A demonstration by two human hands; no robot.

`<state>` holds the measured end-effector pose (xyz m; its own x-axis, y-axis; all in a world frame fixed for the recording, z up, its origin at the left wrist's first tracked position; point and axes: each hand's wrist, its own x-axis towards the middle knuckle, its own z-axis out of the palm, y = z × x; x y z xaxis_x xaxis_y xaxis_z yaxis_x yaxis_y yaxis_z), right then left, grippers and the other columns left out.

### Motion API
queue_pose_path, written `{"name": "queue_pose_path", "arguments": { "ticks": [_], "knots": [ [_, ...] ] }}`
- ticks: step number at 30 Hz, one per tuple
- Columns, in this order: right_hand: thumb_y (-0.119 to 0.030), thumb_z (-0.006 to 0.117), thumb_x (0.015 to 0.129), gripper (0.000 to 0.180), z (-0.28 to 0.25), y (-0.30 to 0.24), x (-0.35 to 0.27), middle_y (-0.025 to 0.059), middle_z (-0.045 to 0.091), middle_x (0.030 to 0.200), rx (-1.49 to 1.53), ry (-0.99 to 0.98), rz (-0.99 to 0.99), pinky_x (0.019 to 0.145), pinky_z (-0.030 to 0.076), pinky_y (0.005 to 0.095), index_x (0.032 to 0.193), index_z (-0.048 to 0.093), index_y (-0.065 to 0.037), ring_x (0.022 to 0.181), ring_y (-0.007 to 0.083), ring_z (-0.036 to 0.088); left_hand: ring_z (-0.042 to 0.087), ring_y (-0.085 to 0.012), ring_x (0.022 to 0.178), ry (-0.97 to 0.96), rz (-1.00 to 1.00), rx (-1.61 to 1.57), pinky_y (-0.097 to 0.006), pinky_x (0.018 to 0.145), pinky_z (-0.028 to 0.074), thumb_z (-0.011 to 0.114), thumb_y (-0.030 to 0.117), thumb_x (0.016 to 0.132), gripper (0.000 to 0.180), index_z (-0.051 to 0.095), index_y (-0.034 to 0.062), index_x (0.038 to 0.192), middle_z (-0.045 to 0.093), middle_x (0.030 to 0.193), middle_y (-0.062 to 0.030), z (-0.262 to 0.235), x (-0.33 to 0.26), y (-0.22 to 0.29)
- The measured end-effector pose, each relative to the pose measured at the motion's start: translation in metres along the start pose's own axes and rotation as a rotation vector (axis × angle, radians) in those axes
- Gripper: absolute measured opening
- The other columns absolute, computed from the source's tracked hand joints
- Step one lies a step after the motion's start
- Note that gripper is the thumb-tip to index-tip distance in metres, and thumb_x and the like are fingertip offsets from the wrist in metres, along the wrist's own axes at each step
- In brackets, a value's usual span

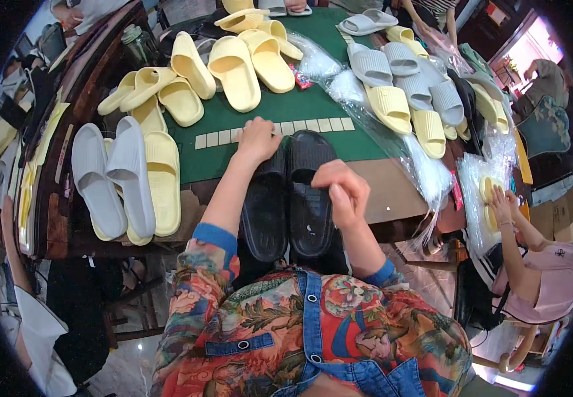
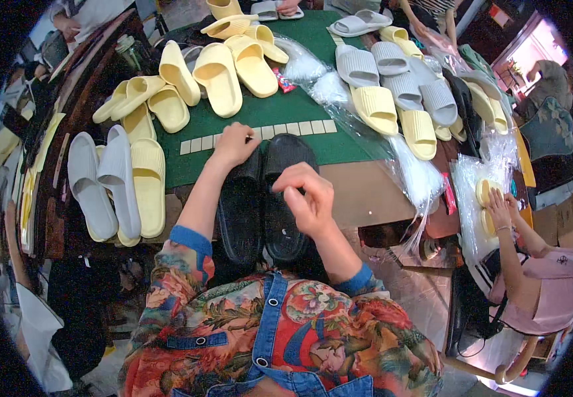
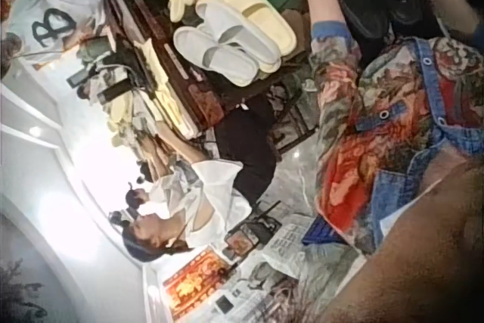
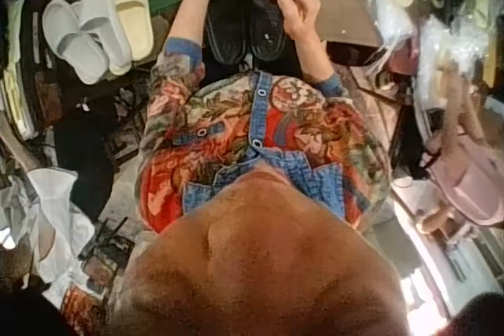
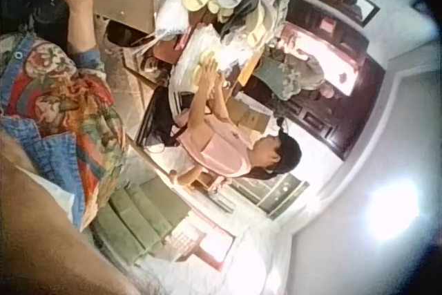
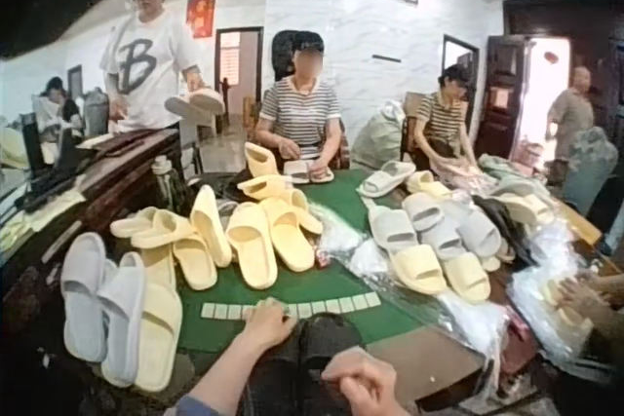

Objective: The person pairs slide sandals together by threading plastic fastener ties through each pair and securing them by hand.

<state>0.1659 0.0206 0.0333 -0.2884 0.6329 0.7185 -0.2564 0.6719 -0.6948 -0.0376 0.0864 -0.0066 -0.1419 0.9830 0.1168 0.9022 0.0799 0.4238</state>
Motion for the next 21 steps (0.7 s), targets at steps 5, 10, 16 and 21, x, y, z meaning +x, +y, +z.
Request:
{"name": "queue_pose_path", "arguments": {
  "ticks": [5,10,16,21],
  "knots": [
    [-0.019,0.066,0.073,0.016,0.010,-0.093,0.043,0.0070,0.063,0.085,-0.015,-0.251,-0.515,0.063,0.046,0.0339,0.084,0.064,-0.007,0.072,0.0238,0.059,0.057,-0.0314,0.091,-0.181,-0.009,0.034,-0.043,0.081,0.045,0.067,0.032,0.070,0.021,0.069,0.0141,0.080,0.060,0.093,-0.0123,0.005,0.021,-0.006],
    [-0.030,0.062,0.084,0.025,0.037,-0.158,0.067,-0.0008,0.063,0.084,0.050,-0.257,-0.552,0.062,0.041,0.0293,0.096,0.048,-0.012,0.069,0.0198,0.056,0.058,-0.0275,0.083,0.053,0.009,0.060,-0.037,0.076,0.045,0.066,0.027,0.074,0.018,0.066,0.0110,0.081,0.060,0.087,-0.0082,0.015,0.021,-0.010],
    [-0.028,0.060,0.085,0.020,0.035,-0.203,0.063,-0.0041,0.057,0.077,-0.278,0.022,-0.279,0.064,0.038,0.0277,0.089,0.047,-0.013,0.068,0.0168,0.051,0.056,-0.0278,0.087,0.540,0.171,-0.584,-0.036,0.077,0.044,0.065,0.012,0.077,0.013,0.060,0.0026,0.084,0.057,0.088,-0.0122,-0.018,-0.012,0.009],
    [-0.027,0.057,0.087,0.018,0.052,-0.203,0.059,-0.0068,0.053,0.072,-0.432,0.163,-0.036,0.066,0.036,0.0264,0.083,0.046,-0.014,0.067,0.0142,0.047,0.052,-0.0311,0.093,0.675,0.164,-0.383,-0.037,0.081,0.043,0.062,0.008,0.079,0.021,0.054,0.0001,0.096,0.052,0.099,-0.0155,-0.019,-0.085,0.003]
  ]
}}
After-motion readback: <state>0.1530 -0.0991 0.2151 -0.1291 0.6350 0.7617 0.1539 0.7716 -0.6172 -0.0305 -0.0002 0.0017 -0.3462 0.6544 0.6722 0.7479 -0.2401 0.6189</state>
